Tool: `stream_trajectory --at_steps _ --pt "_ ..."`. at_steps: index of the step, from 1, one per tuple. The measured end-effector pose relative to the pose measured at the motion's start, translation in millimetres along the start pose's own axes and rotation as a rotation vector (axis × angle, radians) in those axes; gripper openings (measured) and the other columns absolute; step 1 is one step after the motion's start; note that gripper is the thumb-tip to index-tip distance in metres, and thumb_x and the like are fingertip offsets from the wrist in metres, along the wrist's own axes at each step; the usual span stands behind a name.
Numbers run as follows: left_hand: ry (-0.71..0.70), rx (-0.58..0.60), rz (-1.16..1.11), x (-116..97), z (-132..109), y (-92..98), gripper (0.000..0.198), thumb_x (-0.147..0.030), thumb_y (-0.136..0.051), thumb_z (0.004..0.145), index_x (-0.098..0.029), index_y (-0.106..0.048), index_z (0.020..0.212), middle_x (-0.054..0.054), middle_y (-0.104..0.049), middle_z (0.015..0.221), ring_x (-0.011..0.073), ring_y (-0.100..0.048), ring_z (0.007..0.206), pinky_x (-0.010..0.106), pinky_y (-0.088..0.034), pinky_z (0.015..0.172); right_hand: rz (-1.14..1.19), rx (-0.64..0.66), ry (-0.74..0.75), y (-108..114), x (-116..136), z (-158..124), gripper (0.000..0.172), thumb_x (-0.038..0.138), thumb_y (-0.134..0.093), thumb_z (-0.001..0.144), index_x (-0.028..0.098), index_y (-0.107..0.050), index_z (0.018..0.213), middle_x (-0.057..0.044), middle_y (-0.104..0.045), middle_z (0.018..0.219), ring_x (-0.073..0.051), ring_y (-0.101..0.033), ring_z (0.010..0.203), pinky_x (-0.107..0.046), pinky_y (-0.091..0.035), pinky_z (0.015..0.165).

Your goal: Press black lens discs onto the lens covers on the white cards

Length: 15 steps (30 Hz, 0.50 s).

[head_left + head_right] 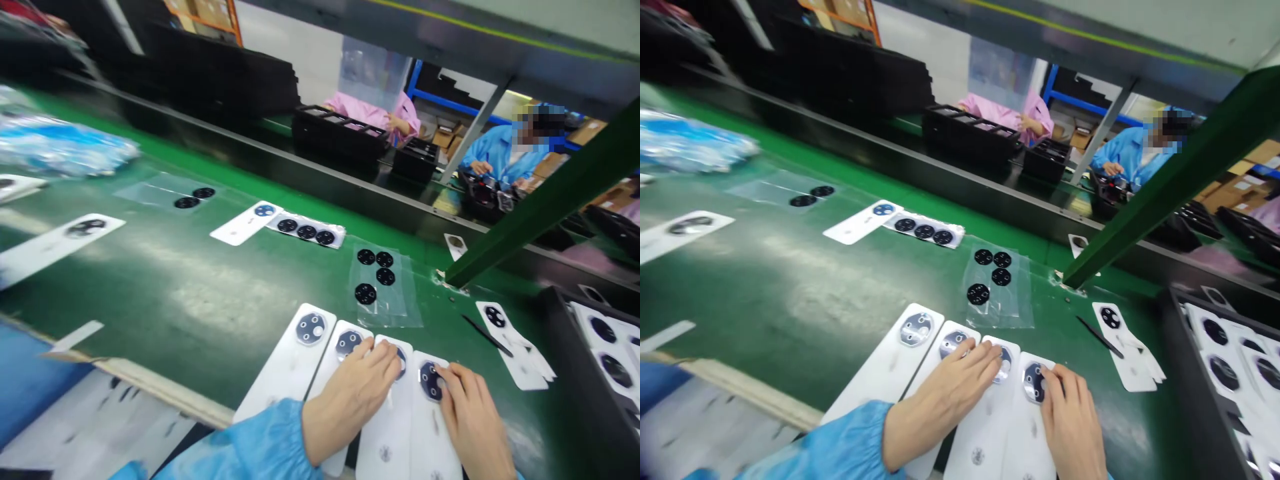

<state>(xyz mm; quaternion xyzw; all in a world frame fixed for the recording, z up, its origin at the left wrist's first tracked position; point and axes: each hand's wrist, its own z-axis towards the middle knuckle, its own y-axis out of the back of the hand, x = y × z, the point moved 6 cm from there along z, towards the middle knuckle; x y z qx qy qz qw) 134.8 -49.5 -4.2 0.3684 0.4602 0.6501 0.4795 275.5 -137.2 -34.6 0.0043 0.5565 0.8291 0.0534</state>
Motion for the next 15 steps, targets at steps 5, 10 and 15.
stream_trajectory --at_steps 5,10,15 --pt "0.069 -0.097 -0.224 33.6 -26.4 20.5 0.024 -0.009 -0.036 0.092 -0.011 -0.049 0.112 0.01 -0.06 0.111 0.0196 -0.055 0.1 0.034 -0.046 0.087 0.052 -0.009 0.027 2.4 -7.1 -1.4 0.03 0.035 -0.031 0.094 0.02 -0.053 0.107 -0.008 -0.06 0.098 -0.023 -0.059 0.089 -0.034 -0.051 0.072" --pt "0.211 -0.215 -0.132 96.1 -73.8 31.8 0.026 -0.014 -0.027 0.096 -0.012 -0.053 0.103 0.01 -0.063 0.105 0.0192 -0.058 0.1 0.034 -0.05 0.088 0.149 0.072 -0.136 9.8 -25.6 -5.1 0.031 0.044 -0.037 0.092 0.025 -0.05 0.113 -0.006 -0.06 0.105 -0.019 -0.064 0.091 -0.026 -0.056 0.067" --pt "0.183 -0.225 -0.083 109.4 -84.9 29.9 0.03 -0.013 -0.024 0.096 -0.012 -0.053 0.101 0.009 -0.065 0.1 0.0177 -0.062 0.096 0.032 -0.053 0.085 0.216 0.145 -0.246 7.8 -33.2 -7.4 0.031 0.046 -0.037 0.09 0.028 -0.052 0.11 -0.005 -0.057 0.111 -0.019 -0.064 0.093 -0.025 -0.057 0.063"
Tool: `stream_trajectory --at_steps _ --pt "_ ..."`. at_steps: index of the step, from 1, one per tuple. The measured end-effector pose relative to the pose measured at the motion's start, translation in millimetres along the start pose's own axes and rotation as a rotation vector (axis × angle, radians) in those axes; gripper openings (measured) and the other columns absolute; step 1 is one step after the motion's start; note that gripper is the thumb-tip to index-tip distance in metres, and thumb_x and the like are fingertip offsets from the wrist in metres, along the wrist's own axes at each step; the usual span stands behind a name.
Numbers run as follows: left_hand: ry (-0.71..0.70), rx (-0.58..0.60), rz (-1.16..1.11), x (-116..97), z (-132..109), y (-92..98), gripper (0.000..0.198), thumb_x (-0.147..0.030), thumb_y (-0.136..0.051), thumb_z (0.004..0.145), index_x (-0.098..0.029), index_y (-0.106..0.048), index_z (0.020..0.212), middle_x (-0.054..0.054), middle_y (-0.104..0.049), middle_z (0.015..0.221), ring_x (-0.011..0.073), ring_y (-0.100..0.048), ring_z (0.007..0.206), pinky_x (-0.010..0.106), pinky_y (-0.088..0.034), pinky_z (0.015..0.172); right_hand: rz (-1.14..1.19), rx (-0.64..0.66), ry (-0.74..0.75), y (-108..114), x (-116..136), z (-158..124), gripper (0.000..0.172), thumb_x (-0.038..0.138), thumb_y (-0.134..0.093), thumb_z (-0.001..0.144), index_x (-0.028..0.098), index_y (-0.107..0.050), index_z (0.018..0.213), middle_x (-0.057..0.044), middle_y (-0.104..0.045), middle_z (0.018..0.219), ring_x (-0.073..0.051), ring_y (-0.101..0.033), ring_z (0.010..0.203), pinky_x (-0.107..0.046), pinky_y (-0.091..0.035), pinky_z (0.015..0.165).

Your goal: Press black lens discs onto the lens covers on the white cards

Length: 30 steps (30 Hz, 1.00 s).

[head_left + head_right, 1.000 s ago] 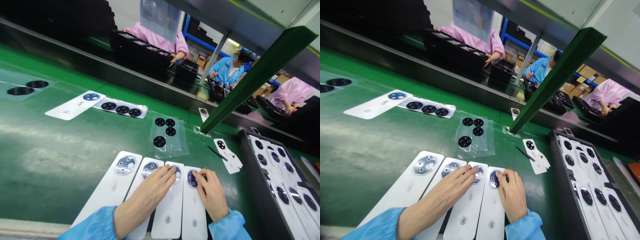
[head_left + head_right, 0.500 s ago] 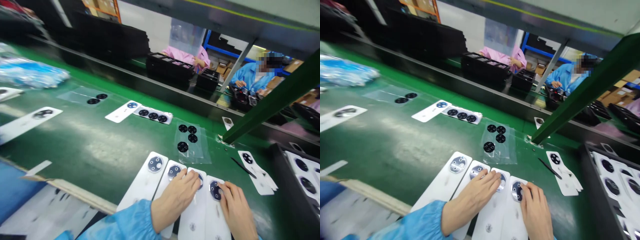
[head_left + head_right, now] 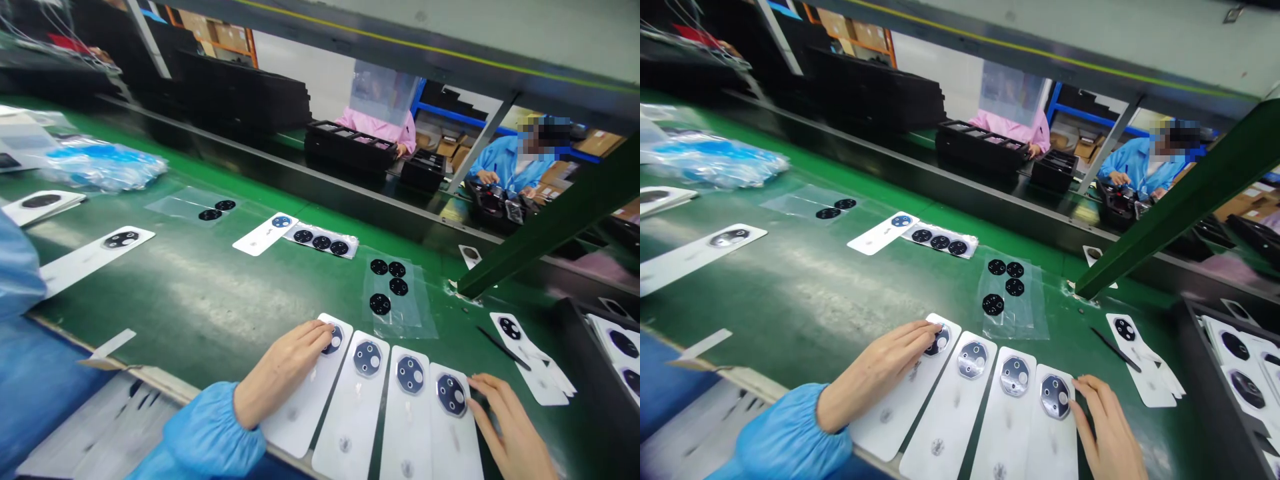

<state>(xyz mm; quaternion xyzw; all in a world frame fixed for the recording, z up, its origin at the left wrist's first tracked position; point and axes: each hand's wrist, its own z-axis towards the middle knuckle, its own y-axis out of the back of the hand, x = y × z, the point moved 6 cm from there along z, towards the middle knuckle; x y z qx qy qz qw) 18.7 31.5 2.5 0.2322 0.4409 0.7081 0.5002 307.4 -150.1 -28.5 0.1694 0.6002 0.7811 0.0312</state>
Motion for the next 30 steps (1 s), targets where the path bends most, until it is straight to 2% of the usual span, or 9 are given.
stream_trajectory --at_steps 4,8,11,15,18,22,26,30 --pt "-0.04 0.012 0.008 -5.6 5.7 1.4 0.034 -0.009 -0.022 0.094 -0.013 -0.055 0.098 0.008 -0.066 0.101 0.0175 -0.061 0.097 0.031 -0.053 0.084 0.046 0.018 -0.042 -1.7 -3.8 -0.7 0.03 0.047 -0.039 0.089 0.029 -0.054 0.108 -0.005 -0.056 0.113 -0.019 -0.064 0.093 -0.023 -0.057 0.061" --pt "-0.089 0.036 0.059 -6.7 8.6 2.7 0.038 -0.003 -0.021 0.091 -0.013 -0.057 0.097 0.008 -0.067 0.101 0.0193 -0.062 0.096 0.034 -0.052 0.084 0.069 0.032 -0.051 5.8 -6.5 5.8 0.027 0.044 -0.041 0.089 0.029 -0.055 0.107 -0.005 -0.056 0.114 -0.019 -0.062 0.098 -0.024 -0.057 0.066" --pt "-0.141 0.013 0.102 -3.9 3.9 1.3 0.039 -0.001 -0.024 0.087 -0.013 -0.058 0.103 0.008 -0.066 0.106 0.0207 -0.061 0.101 0.037 -0.049 0.091 0.083 0.033 -0.008 17.7 -5.4 24.1 0.024 0.04 -0.043 0.089 0.027 -0.057 0.104 -0.006 -0.058 0.111 -0.018 -0.062 0.096 -0.026 -0.055 0.071" --pt "-0.204 -0.036 0.074 2.4 -7.3 -3.9 0.036 -0.008 -0.029 0.089 -0.012 -0.055 0.114 0.01 -0.063 0.116 0.0213 -0.058 0.108 0.033 -0.047 0.092 0.056 0.005 -0.041 26.8 -19.3 67.9 0.024 0.037 -0.042 0.09 0.022 -0.06 0.097 -0.007 -0.062 0.099 -0.017 -0.063 0.08 -0.027 -0.053 0.064" --pt "-0.17 -0.028 0.014 7.4 -10.3 -6.4 0.038 -0.009 -0.03 0.089 -0.014 -0.052 0.12 0.008 -0.062 0.119 0.0205 -0.058 0.109 0.031 -0.048 0.092 0.01 -0.02 -0.064 21.0 -36.8 105.3 0.021 0.029 -0.045 0.087 0.02 -0.062 0.095 -0.007 -0.064 0.095 -0.019 -0.063 0.077 -0.032 -0.052 0.067" --pt "-0.136 -0.047 -0.016 5.9 -5.4 -3.2 0.036 -0.011 -0.029 0.09 -0.017 -0.054 0.117 0.007 -0.065 0.112 0.0202 -0.06 0.104 0.03 -0.052 0.086 -0.025 0.0 -0.059 0.6 -49.1 141.8 0.018 0.018 -0.048 0.084 0.021 -0.064 0.092 -0.005 -0.063 0.096 -0.018 -0.062 0.08 -0.034 -0.049 0.073" --pt "-0.101 -0.021 -0.036 5.7 -2.7 -7.2 0.037 -0.011 -0.027 0.09 -0.018 -0.054 0.115 0.007 -0.065 0.107 0.0217 -0.06 0.104 0.031 -0.054 0.082 -0.058 0.031 -0.075 -14.1 -53.5 157.1 0.011 0.019 -0.052 0.087 0.017 -0.062 0.091 -0.005 -0.061 0.096 -0.017 -0.059 0.085 -0.035 -0.048 0.077" --pt "-0.096 0.024 -0.021 7.3 -5.7 -13.2 0.043 -0.005 -0.025 0.086 -0.02 -0.053 0.115 0.007 -0.063 0.112 0.0242 -0.057 0.108 0.035 -0.053 0.082 -0.063 0.066 -0.112 -19.9 -60.1 162.9 0.016 0.029 -0.053 0.089 0.015 -0.06 0.092 -0.003 -0.061 0.095 -0.015 -0.058 0.085 -0.035 -0.048 0.078"
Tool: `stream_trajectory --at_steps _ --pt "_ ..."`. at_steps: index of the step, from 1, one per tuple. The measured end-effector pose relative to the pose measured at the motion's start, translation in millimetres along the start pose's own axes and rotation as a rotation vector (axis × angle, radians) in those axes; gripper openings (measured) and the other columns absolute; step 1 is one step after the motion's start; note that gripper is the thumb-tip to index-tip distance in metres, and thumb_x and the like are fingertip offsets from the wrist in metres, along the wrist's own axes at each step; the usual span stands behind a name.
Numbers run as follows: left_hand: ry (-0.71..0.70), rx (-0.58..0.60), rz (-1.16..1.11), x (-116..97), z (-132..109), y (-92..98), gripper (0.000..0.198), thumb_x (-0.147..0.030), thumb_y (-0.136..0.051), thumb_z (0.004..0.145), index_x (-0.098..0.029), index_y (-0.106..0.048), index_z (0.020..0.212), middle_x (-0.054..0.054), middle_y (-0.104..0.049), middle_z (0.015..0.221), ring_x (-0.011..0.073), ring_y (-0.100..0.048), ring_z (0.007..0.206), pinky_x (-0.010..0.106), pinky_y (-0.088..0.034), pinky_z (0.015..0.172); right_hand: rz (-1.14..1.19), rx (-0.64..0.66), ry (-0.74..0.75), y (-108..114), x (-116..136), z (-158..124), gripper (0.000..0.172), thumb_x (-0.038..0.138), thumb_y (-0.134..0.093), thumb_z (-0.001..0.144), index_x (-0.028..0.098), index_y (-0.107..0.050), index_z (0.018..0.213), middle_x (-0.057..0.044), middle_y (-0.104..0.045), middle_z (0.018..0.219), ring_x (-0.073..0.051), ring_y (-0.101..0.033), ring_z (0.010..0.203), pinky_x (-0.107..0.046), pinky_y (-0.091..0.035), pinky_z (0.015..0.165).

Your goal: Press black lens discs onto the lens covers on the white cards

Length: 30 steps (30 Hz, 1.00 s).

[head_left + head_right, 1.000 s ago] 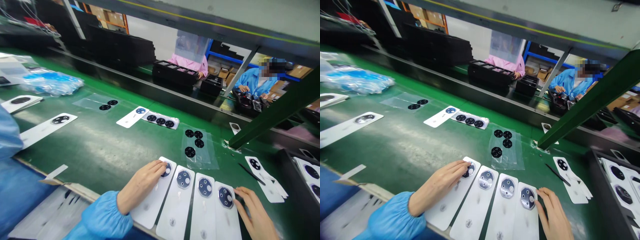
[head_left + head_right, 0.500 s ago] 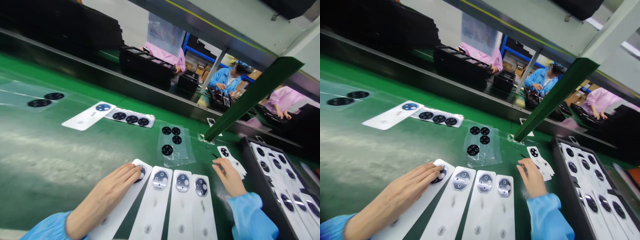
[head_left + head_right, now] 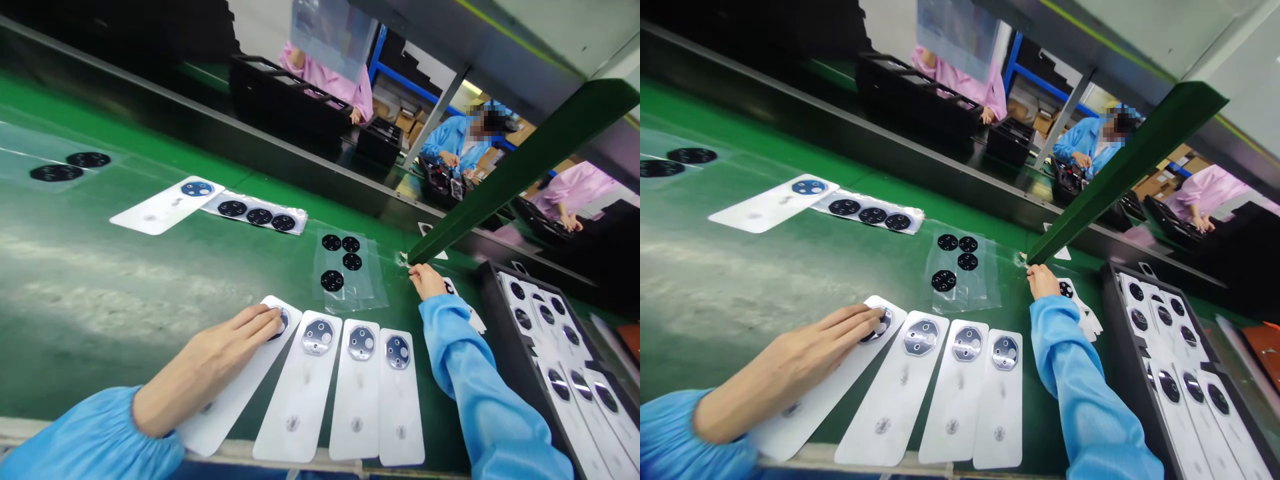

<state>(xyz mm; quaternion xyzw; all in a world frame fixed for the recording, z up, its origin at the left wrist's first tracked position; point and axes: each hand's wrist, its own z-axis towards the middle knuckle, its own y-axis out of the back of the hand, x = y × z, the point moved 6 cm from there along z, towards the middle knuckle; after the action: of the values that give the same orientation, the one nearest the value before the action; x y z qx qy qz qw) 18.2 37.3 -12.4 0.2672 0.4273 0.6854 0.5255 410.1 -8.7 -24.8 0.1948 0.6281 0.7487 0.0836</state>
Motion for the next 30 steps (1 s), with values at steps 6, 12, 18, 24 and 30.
stream_trajectory --at_steps 6,12,18,24,30 --pt "0.028 0.074 0.016 -3.4 4.0 2.5 0.031 -0.008 -0.027 0.091 -0.015 -0.052 0.109 0.008 -0.064 0.105 0.0197 -0.058 0.106 0.029 -0.054 0.081 0.167 -0.025 -0.049 7.5 -2.5 -6.2 0.009 0.023 -0.053 0.083 0.017 -0.06 0.084 -0.005 -0.06 0.085 -0.017 -0.059 0.076 -0.034 -0.047 0.073" --pt "0.13 0.104 -0.008 1.2 5.3 0.0 0.028 -0.006 -0.03 0.09 -0.017 -0.051 0.105 0.006 -0.064 0.103 0.0151 -0.06 0.101 0.023 -0.054 0.074 0.403 -0.072 -0.061 28.1 -0.7 -51.0 0.028 0.041 -0.041 0.088 0.018 -0.054 0.096 -0.005 -0.058 0.087 -0.013 -0.057 0.062 -0.031 -0.05 0.062" --pt "0.098 0.108 0.01 -0.8 6.6 1.9 0.031 -0.006 -0.029 0.09 -0.017 -0.051 0.108 0.005 -0.065 0.106 0.0154 -0.058 0.105 0.022 -0.055 0.073 0.607 -0.106 -0.184 34.1 -3.3 -109.7 0.031 0.05 -0.047 0.085 0.021 -0.053 0.092 0.001 -0.053 0.068 -0.014 -0.055 0.058 -0.028 -0.048 0.057" --pt "0.012 0.114 0.089 -9.1 9.2 3.9 0.035 -0.005 -0.024 0.091 -0.017 -0.053 0.107 0.005 -0.066 0.105 0.0164 -0.056 0.108 0.025 -0.053 0.08 0.748 -0.196 -0.391 38.1 -10.7 -149.6 0.033 0.049 -0.06 0.077 0.019 -0.061 0.089 -0.002 -0.058 0.071 -0.014 -0.053 0.059 -0.029 -0.047 0.058" --pt "0.025 0.096 0.135 -9.2 8.0 1.3 0.038 -0.007 -0.02 0.089 -0.015 -0.05 0.11 0.009 -0.062 0.109 0.0199 -0.058 0.106 0.03 -0.053 0.082 1.18 -0.251 -0.459 36.2 -4.8 -164.5 0.029 0.037 -0.071 0.071 0.019 -0.065 0.093 -0.005 -0.065 0.083 -0.017 -0.061 0.074 -0.028 -0.051 0.061"
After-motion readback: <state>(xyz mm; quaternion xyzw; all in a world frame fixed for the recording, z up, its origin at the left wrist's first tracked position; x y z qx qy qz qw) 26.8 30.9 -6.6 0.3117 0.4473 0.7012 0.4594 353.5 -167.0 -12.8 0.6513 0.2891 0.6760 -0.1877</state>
